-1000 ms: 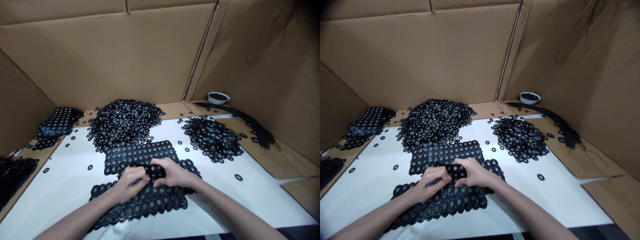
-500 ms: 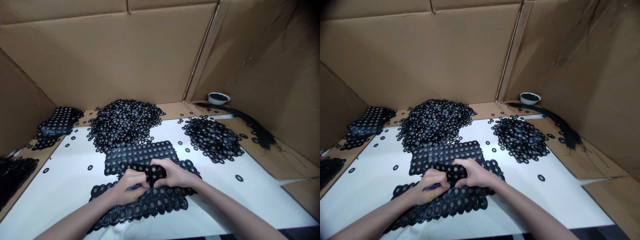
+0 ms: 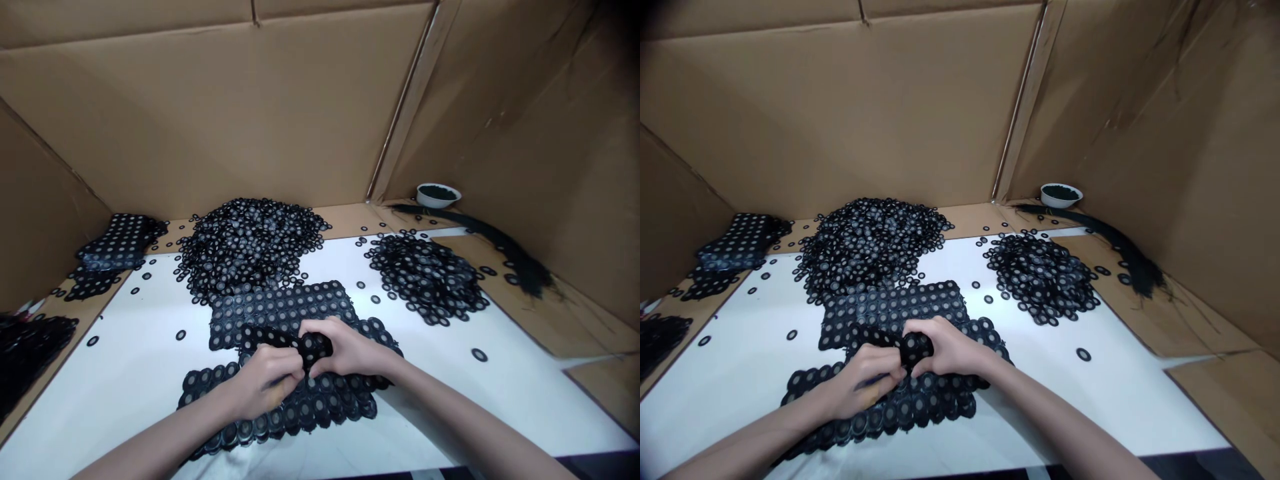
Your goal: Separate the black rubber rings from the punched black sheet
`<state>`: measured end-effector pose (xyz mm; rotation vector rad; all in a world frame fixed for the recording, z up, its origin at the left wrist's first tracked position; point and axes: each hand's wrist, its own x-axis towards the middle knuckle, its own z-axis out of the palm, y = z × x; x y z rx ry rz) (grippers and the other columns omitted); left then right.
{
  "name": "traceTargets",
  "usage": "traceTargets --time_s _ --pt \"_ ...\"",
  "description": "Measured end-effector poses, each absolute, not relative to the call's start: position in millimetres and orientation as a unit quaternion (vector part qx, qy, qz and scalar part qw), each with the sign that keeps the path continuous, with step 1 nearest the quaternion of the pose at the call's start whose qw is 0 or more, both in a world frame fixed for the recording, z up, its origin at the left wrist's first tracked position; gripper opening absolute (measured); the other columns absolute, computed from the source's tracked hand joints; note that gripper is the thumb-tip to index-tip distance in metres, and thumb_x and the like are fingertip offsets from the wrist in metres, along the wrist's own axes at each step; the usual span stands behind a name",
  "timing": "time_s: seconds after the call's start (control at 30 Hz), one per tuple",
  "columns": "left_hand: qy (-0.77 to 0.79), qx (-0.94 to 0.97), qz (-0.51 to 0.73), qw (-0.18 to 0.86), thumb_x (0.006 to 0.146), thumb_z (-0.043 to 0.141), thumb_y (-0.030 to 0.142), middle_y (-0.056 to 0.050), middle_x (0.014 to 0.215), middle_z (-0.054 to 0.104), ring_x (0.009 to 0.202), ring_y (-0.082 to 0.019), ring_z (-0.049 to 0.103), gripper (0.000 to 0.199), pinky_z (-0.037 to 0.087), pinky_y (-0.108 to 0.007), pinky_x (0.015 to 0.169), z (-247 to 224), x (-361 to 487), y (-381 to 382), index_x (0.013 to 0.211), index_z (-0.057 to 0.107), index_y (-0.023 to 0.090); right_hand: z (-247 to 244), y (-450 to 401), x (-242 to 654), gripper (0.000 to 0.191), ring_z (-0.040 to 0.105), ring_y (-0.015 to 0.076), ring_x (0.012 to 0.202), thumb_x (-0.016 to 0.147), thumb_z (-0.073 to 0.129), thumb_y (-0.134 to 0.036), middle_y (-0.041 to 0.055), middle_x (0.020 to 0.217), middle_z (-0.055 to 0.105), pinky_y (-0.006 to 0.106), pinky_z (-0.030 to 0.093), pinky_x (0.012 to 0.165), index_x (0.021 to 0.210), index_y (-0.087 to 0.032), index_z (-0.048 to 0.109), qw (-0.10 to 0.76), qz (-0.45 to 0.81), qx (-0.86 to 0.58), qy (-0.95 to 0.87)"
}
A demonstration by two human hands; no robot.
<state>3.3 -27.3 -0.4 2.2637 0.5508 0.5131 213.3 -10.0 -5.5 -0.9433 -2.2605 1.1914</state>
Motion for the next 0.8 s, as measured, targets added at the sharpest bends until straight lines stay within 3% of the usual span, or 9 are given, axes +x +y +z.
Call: traceTargets --time_s 0.23,0.5,0.6,0.8 --pt "0.202 0.887 0.215 0.356 0.089 0.034 0.012 -0.001 0.065 0.047 0.059 -0.011 0.041 0.022 0.029 -0.022 0.054 -3.5 5.4 -28.2 0.070 0.044 0.016 -1.5 -9.0 212.4 0.032 0.049 0.0120 0.069 0.064 0.079 -0.023 -0.0053 0.074 0.053 0.021 0.034 0.059 0.078 -0.018 0.050 0.187 0.430 -0.340 -0.815" --pt "0.225 0.846 0.252 0.412 0.091 0.044 0.015 0.000 0.063 0.049 0.058 -0.009 0.044 0.026 0.031 -0.020 0.055 -5.3 2.9 -28.1 0.066 0.048 0.014 -0.2 -11.0 216.7 0.035 0.052 0.0155 0.076 0.067 0.076 -0.032 -0.0015 0.082 0.057 0.023 0.038 0.065 0.094 -0.019 0.056 0.176 0.397 -0.345 -0.832" --pt "0.229 0.842 0.269 0.409 0.090 0.047 0.015 0.001 0.061 0.049 0.056 -0.008 0.044 0.026 0.031 -0.019 0.055 -6.2 1.4 -28.5 0.065 0.049 0.014 -1.4 -11.5 218.1 0.048 0.053 0.0178 0.080 0.066 0.075 -0.042 0.0019 0.090 0.060 0.024 0.041 0.069 0.103 -0.018 0.056 0.175 0.388 -0.345 -0.837" --pt "0.209 0.856 0.281 0.381 0.090 0.046 0.014 0.000 0.063 0.051 0.057 -0.008 0.045 0.024 0.032 -0.020 0.055 -9.2 -0.8 -29.8 0.067 0.050 0.014 -7.6 -13.4 214.9 0.084 0.054 0.0227 0.086 0.048 0.081 -0.054 0.0064 0.100 0.060 0.029 0.042 0.076 0.117 -0.016 0.053 0.144 0.375 -0.368 -0.839"
